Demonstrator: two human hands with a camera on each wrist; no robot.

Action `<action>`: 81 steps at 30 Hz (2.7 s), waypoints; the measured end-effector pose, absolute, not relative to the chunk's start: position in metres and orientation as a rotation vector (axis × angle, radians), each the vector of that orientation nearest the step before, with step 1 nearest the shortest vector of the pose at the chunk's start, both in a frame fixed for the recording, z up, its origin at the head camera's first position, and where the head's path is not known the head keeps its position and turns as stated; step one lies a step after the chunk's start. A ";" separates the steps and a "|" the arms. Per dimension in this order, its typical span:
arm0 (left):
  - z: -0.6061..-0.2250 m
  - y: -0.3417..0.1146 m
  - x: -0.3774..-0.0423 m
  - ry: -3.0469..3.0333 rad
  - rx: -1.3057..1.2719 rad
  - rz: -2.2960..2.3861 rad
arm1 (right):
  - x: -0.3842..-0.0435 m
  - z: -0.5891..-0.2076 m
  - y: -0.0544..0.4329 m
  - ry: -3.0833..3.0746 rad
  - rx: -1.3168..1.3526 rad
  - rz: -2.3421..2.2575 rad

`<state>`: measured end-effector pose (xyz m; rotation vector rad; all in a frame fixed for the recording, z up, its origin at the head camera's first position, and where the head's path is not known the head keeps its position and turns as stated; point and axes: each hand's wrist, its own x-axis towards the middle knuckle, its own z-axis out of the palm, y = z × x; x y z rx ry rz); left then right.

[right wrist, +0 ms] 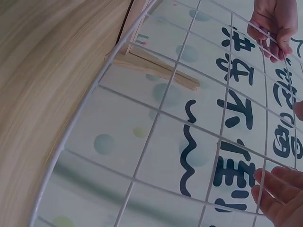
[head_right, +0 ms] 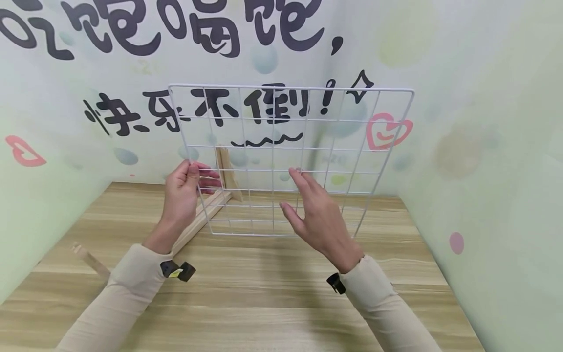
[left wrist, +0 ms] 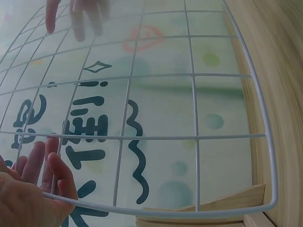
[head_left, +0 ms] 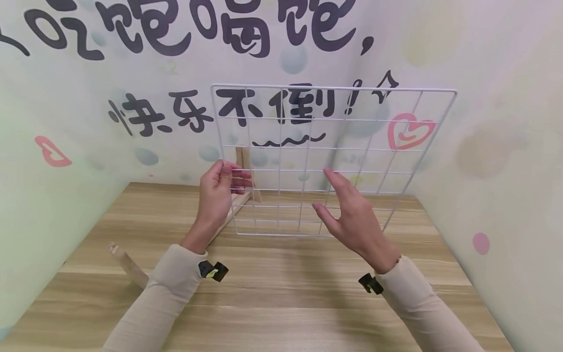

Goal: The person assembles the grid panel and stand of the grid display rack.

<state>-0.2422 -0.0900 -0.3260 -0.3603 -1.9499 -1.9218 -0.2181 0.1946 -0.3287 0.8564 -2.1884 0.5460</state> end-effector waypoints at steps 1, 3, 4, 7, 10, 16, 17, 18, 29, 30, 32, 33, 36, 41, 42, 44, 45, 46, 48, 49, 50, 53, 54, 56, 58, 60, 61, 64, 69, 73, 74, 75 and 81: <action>-0.326 -0.089 -0.242 -1.947 -0.363 -1.925 | -0.219 -0.329 0.194 -2.190 0.854 0.542; -0.326 -0.088 -0.242 -1.940 -0.371 -1.927 | -0.220 -0.329 0.193 -2.189 0.847 0.534; -0.326 -0.087 -0.242 -1.939 -0.375 -1.925 | -0.221 -0.329 0.193 -2.191 0.842 0.532; -0.326 -0.086 -0.242 -1.949 -0.389 -1.906 | -0.222 -0.329 0.192 -2.198 0.822 0.533; -0.326 -0.086 -0.241 -1.964 -0.403 -1.891 | -0.223 -0.330 0.189 -2.199 0.794 0.539; -0.326 -0.083 -0.240 -1.968 -0.406 -1.919 | -0.225 -0.333 0.179 -2.155 0.700 0.531; -0.326 -0.083 -0.239 -1.967 -0.404 -1.925 | -0.225 -0.334 0.177 -2.145 0.677 0.530; -0.326 -0.082 -0.239 -1.968 -0.401 -1.929 | -0.225 -0.334 0.175 -2.137 0.654 0.528; -0.325 -0.079 -0.238 -1.952 -0.407 -1.939 | -0.227 -0.338 0.156 -2.055 0.413 0.517; -0.325 -0.079 -0.238 -1.952 -0.409 -1.939 | -0.228 -0.338 0.154 -2.051 0.397 0.518; -0.325 -0.079 -0.238 -1.954 -0.410 -1.933 | -0.229 -0.339 0.153 -2.040 0.371 0.516; -0.325 -0.079 -0.238 -1.953 -0.411 -1.930 | -0.229 -0.340 0.152 -2.033 0.361 0.515; -0.326 -0.078 -0.239 -1.952 -0.414 -1.918 | -0.231 -0.341 0.151 -2.021 0.337 0.510; -0.326 -0.078 -0.240 -1.940 -0.433 -1.923 | -0.234 -0.343 0.151 -1.991 0.316 0.511; -0.326 -0.077 -0.240 -1.938 -0.438 -1.925 | -0.235 -0.343 0.151 -1.981 0.314 0.515; -0.327 -0.077 -0.241 -1.939 -0.447 -1.930 | -0.236 -0.344 0.152 -1.960 0.313 0.525; -0.327 -0.077 -0.241 -1.937 -0.453 -1.933 | -0.237 -0.344 0.152 -1.951 0.314 0.530; -0.326 -0.077 -0.241 -1.938 -0.458 -1.936 | -0.237 -0.344 0.152 -1.941 0.315 0.538; -0.326 -0.077 -0.241 -1.943 -0.471 -1.945 | -0.237 -0.344 0.153 -1.926 0.317 0.552; -0.325 -0.077 -0.241 -1.946 -0.479 -1.952 | -0.238 -0.344 0.154 -1.920 0.320 0.557; -0.325 -0.077 -0.241 -1.950 -0.487 -1.957 | -0.237 -0.343 0.154 -1.917 0.322 0.562; -0.324 -0.077 -0.241 -1.971 -0.508 -1.965 | -0.238 -0.343 0.156 -1.909 0.327 0.575; -0.323 -0.077 -0.241 -1.976 -0.513 -1.967 | -0.238 -0.343 0.156 -1.908 0.327 0.576; -0.324 -0.078 -0.242 -1.983 -0.519 -1.973 | -0.237 -0.343 0.156 -1.905 0.330 0.578; -0.324 -0.079 -0.242 -1.988 -0.526 -1.978 | -0.237 -0.343 0.157 -1.905 0.333 0.579; -0.324 -0.081 -0.242 -1.998 -0.535 -1.975 | -0.238 -0.342 0.157 -1.903 0.334 0.575; -0.324 -0.081 -0.242 -2.005 -0.539 -1.971 | -0.238 -0.342 0.158 -1.904 0.336 0.573; -0.324 -0.085 -0.242 -2.028 -0.547 -1.932 | -0.238 -0.341 0.160 -1.904 0.329 0.567; -0.323 -0.098 -0.241 -2.073 -0.529 -1.803 | -0.240 -0.341 0.164 -1.898 0.309 0.570; -0.319 -0.112 -0.233 -2.132 -0.486 -1.642 | -0.240 -0.341 0.165 -1.896 0.309 0.573; -0.318 -0.116 -0.230 -2.148 -0.475 -1.599 | -0.240 -0.341 0.165 -1.894 0.309 0.574; -0.316 -0.120 -0.227 -2.158 -0.470 -1.556 | -0.241 -0.341 0.165 -1.893 0.308 0.576; -0.300 -0.151 -0.214 -2.182 -0.403 -1.351 | -0.241 -0.340 0.168 -1.884 0.292 0.582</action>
